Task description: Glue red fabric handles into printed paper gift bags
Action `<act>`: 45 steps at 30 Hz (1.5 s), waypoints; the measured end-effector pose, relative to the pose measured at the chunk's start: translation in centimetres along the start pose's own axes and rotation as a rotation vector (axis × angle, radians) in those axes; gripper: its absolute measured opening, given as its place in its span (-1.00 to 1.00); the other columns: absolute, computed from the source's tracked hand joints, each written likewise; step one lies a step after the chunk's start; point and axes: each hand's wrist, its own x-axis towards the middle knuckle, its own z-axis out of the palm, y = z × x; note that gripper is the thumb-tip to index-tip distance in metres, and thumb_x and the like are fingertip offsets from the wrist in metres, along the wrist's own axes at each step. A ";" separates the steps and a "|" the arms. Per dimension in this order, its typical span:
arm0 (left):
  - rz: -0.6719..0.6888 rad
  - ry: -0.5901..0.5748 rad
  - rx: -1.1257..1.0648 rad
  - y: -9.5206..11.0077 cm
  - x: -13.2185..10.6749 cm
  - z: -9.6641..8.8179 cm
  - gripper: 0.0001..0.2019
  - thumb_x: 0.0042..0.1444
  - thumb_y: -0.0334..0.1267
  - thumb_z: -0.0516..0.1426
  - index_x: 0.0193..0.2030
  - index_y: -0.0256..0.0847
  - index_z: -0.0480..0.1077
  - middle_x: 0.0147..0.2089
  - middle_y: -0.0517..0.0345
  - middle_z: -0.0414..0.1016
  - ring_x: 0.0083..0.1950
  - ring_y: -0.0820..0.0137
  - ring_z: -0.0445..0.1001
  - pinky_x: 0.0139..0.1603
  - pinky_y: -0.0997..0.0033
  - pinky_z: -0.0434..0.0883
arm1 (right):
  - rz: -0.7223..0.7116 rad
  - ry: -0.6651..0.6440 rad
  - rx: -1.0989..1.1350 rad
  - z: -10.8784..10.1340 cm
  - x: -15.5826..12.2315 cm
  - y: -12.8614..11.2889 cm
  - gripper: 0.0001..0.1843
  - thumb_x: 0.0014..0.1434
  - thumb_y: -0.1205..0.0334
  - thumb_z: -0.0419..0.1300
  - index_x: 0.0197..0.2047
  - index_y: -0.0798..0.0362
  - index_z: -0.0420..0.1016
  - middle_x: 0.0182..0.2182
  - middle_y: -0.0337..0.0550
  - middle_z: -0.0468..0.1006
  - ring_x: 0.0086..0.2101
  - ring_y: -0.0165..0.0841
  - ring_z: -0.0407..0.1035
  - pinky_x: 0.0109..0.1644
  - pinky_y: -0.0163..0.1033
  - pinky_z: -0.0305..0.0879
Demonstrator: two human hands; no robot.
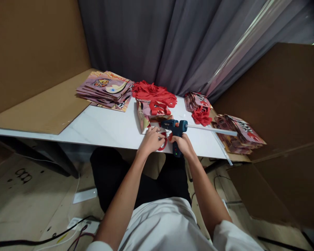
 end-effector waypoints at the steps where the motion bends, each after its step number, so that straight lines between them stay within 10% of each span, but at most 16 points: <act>1: 0.009 0.006 -0.005 0.0 -0.1 0.0 -0.72 0.34 -0.27 0.19 -0.18 -0.05 0.79 0.16 -0.10 0.51 0.29 -0.02 0.41 0.42 -0.05 0.42 | 0.002 0.017 0.023 0.1 -0.3 0.1 -0.71 -0.14 0.09 0.22 -0.36 0.04 0.61 -0.45 -0.21 0.54 -0.39 -0.28 0.31 -0.27 -0.18 0.24; 45: 0.030 0.014 0.008 0.0 -0.1 0.3 -0.74 0.35 -0.27 0.21 -0.09 -0.07 0.80 0.11 -0.11 0.48 0.24 0.00 0.38 0.39 -0.02 0.40 | 0.005 0.032 -0.286 -1.0 -1.6 -1.6 -0.76 -0.11 0.07 0.18 -0.44 0.04 0.55 -0.46 -0.15 0.54 -0.33 -0.23 0.36 -0.24 -0.17 0.24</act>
